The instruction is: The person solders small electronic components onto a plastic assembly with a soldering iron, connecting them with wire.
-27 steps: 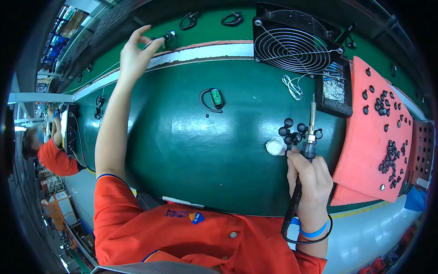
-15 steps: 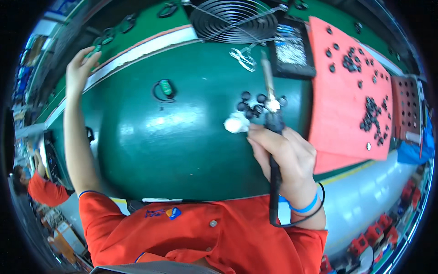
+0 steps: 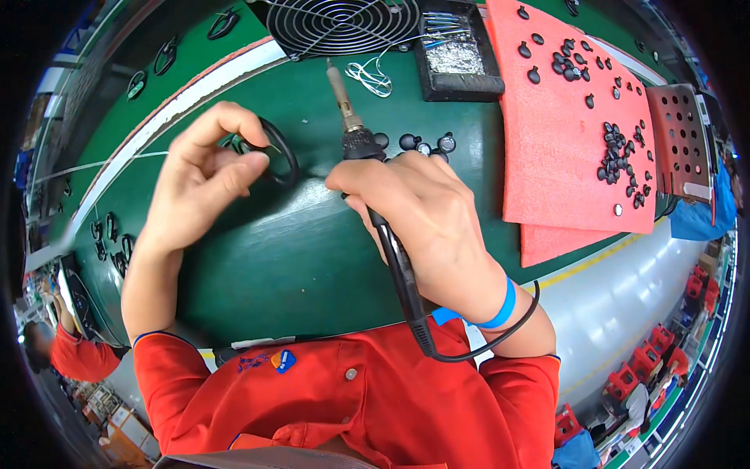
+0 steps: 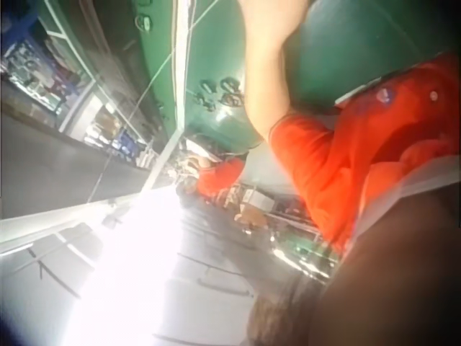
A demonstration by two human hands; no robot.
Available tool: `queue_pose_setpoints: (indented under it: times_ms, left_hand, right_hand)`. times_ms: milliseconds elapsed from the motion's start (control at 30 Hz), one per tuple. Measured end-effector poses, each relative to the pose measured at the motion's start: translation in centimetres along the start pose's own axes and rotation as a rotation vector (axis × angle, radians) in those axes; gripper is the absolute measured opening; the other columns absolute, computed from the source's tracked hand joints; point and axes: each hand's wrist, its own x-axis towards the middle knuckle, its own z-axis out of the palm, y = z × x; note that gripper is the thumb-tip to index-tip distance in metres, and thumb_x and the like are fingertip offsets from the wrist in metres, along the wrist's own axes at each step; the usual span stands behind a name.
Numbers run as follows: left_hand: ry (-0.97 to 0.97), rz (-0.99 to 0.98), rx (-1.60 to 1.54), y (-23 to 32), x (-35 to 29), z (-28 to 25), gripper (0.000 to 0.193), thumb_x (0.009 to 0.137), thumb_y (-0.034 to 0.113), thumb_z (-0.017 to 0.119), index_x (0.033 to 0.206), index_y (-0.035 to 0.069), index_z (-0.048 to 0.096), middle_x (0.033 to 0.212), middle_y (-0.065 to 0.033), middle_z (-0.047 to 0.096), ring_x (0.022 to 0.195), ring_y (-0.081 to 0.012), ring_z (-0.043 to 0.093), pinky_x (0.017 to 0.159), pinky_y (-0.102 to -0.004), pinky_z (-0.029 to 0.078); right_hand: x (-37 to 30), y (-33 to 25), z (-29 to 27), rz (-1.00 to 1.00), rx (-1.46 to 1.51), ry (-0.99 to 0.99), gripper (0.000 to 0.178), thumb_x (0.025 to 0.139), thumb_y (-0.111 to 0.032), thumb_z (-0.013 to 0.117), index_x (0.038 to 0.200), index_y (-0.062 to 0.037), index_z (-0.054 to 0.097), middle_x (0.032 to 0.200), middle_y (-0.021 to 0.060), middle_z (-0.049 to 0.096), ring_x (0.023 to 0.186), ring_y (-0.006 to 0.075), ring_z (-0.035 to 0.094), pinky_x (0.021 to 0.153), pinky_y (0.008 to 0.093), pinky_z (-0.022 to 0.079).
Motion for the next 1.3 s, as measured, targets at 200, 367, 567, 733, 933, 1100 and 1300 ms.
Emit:
queue_pose_setpoints:
  times_ms: [200, 367, 567, 733, 933, 1100, 1300]
  left_hand:
    - [-0.086, -0.135, -0.183, -0.1, -0.6, 1.6, 0.038, 0.077, -0.007, 0.061, 0.109, 0.006, 0.045, 0.094, -0.0009, 0.053, 0.048, 0.0037, 0.033, 0.043, -0.0133, 0.027]
    - [-0.081, -0.166, -0.217, -1.1, -0.7, 2.3, 0.035, 0.076, -0.006, 0.065, 0.107, 0.005, 0.053, 0.094, -0.0010, 0.057, 0.047, 0.0043, 0.030, 0.042, -0.0128, 0.026]
    - [-0.050, -0.052, -0.206, -2.1, -1.2, 2.9, 0.029, 0.075, -0.004, 0.068, 0.102, 0.003, 0.060, 0.088, -0.0003, 0.061, 0.046, 0.0045, 0.029, 0.041, -0.0139, 0.025]
    - [-0.041, 0.042, -0.056, -1.9, -1.1, 3.0, 0.026, 0.074, -0.003, 0.069, 0.098, 0.004, 0.063, 0.084, 0.0009, 0.062, 0.049, 0.0028, 0.036, 0.041, -0.0158, 0.029]
    - [0.070, 0.502, 0.433, -2.0, -0.6, 4.1, 0.025, 0.067, -0.003, 0.070, 0.089, 0.004, 0.063, 0.082, -0.0064, 0.062, 0.066, -0.0152, 0.061, 0.051, -0.0251, 0.047]
    - [0.027, 0.387, 0.435, -1.9, -0.6, 4.1, 0.026, 0.065, -0.003, 0.070, 0.089, 0.004, 0.062, 0.082, -0.0082, 0.061, 0.064, -0.0159, 0.059, 0.052, -0.0257, 0.046]
    - [0.061, 0.006, 0.132, -2.1, -0.9, 3.9, 0.027, 0.070, -0.005, 0.070, 0.094, 0.002, 0.061, 0.081, -0.0016, 0.059, 0.049, 0.0002, 0.037, 0.047, -0.0175, 0.038]
  right_hand:
    - [0.0, 0.0, 0.2, 0.043, -0.110, -0.007, 0.025, 0.068, -0.002, 0.071, 0.090, -0.0087, 0.061, 0.084, 0.0026, 0.064, 0.068, 0.0207, 0.055, 0.064, 0.0311, 0.039]
    - [-0.3, -0.4, 0.0, 0.038, 0.023, 0.041, 0.031, 0.066, -0.004, 0.075, 0.093, -0.0062, 0.060, 0.085, 0.0051, 0.064, 0.071, 0.0218, 0.059, 0.067, 0.0308, 0.043]
    - [-0.3, -0.9, 0.8, 0.078, 0.250, 0.083, 0.031, 0.067, -0.001, 0.075, 0.093, -0.0029, 0.059, 0.087, 0.0077, 0.063, 0.073, 0.0165, 0.062, 0.068, 0.0263, 0.048]
    - [-0.4, -1.0, 0.8, 0.159, 0.309, 0.104, 0.027, 0.069, 0.008, 0.068, 0.093, -0.0008, 0.057, 0.087, 0.0071, 0.060, 0.069, 0.0115, 0.061, 0.065, 0.0236, 0.049]
    - [-0.7, -0.5, 0.7, 0.082, 0.162, 0.103, 0.028, 0.067, 0.008, 0.067, 0.091, -0.0038, 0.058, 0.081, 0.0054, 0.061, 0.068, 0.0155, 0.060, 0.061, 0.0251, 0.047]
    - [-1.1, 0.0, 0.5, 0.065, 0.121, 0.132, 0.029, 0.066, 0.008, 0.067, 0.090, -0.0051, 0.059, 0.079, 0.0048, 0.062, 0.067, 0.0176, 0.058, 0.060, 0.0272, 0.046]
    - [-2.8, 0.5, -0.6, -0.048, 0.155, 0.179, 0.019, 0.082, -0.012, 0.064, 0.095, 0.0005, 0.059, 0.070, 0.0066, 0.061, 0.057, 0.0156, 0.056, 0.059, 0.0265, 0.046]
